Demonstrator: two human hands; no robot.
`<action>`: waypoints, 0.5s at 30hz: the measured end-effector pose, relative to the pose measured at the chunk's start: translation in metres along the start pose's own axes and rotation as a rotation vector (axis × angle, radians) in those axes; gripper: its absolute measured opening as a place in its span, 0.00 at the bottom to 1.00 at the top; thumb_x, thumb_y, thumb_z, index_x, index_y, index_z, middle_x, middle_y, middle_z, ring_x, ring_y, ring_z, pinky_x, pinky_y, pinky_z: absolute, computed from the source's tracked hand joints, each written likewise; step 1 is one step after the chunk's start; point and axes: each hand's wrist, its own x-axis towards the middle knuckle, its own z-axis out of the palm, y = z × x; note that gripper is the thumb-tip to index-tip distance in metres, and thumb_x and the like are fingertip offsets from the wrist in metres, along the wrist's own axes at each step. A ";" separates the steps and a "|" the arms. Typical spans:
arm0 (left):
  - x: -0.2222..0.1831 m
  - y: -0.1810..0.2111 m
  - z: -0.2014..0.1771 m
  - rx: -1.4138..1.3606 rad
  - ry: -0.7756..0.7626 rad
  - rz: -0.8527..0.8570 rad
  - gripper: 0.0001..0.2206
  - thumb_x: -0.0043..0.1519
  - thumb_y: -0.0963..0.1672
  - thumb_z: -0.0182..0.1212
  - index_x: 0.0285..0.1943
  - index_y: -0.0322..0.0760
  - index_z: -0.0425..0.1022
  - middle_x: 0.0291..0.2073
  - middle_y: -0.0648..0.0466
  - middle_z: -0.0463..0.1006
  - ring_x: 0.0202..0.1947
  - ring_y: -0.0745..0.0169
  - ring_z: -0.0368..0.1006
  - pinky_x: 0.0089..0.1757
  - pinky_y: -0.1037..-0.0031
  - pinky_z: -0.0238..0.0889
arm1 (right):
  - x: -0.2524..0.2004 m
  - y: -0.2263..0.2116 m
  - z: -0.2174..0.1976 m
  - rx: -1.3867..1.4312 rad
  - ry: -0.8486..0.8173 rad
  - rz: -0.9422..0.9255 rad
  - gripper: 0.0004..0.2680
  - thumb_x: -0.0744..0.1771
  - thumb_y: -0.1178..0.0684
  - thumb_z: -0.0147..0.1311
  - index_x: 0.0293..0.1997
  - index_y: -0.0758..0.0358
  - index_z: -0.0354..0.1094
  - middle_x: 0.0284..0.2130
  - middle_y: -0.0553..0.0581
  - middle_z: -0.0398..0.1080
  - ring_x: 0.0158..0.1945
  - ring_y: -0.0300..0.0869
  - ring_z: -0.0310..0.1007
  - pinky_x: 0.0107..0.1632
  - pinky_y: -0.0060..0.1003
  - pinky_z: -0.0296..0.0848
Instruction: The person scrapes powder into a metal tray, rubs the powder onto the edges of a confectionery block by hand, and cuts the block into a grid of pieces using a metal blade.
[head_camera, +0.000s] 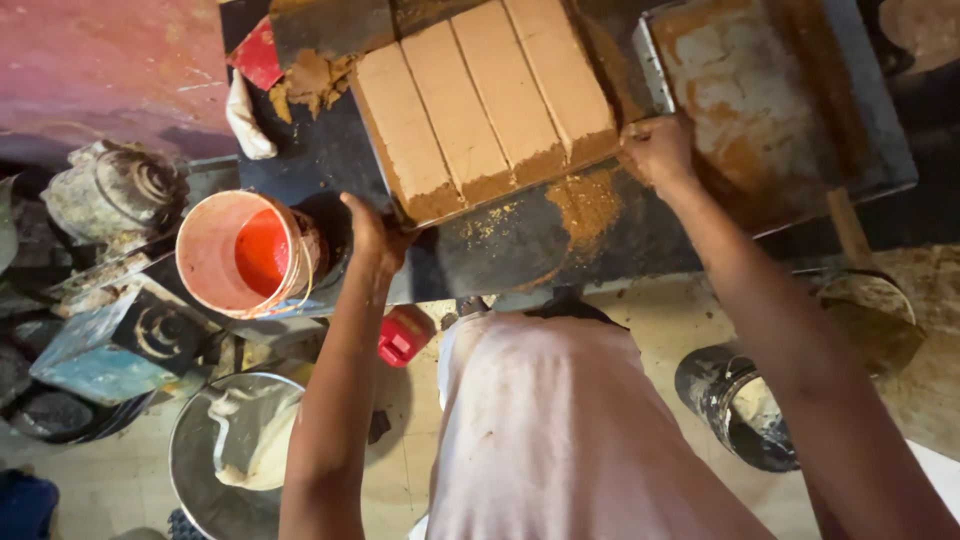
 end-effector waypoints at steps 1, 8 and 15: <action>-0.002 -0.001 0.000 -0.024 -0.086 -0.003 0.52 0.63 0.69 0.26 0.74 0.19 0.52 0.69 0.26 0.54 0.71 0.27 0.50 0.65 0.44 0.55 | -0.006 -0.006 0.002 -0.003 0.009 0.003 0.02 0.69 0.62 0.62 0.40 0.71 0.79 0.28 0.58 0.75 0.29 0.40 0.70 0.31 0.35 0.66; -0.069 0.000 0.026 -0.092 -0.368 -0.061 0.53 0.58 0.69 0.28 0.75 0.20 0.53 0.73 0.35 0.61 0.71 0.37 0.60 0.65 0.50 0.52 | -0.053 -0.022 0.006 0.792 0.112 0.315 0.13 0.69 0.52 0.54 0.61 0.60 0.64 0.47 0.60 0.75 0.40 0.46 0.80 0.45 0.41 0.80; -0.109 0.007 0.031 -0.028 -0.251 -0.042 0.50 0.58 0.69 0.31 0.77 0.30 0.51 0.75 0.35 0.58 0.73 0.35 0.56 0.66 0.49 0.49 | -0.043 -0.022 0.012 1.230 -0.046 0.506 0.18 0.71 0.37 0.45 0.61 0.59 0.65 0.48 0.57 0.74 0.58 0.52 0.72 0.66 0.55 0.69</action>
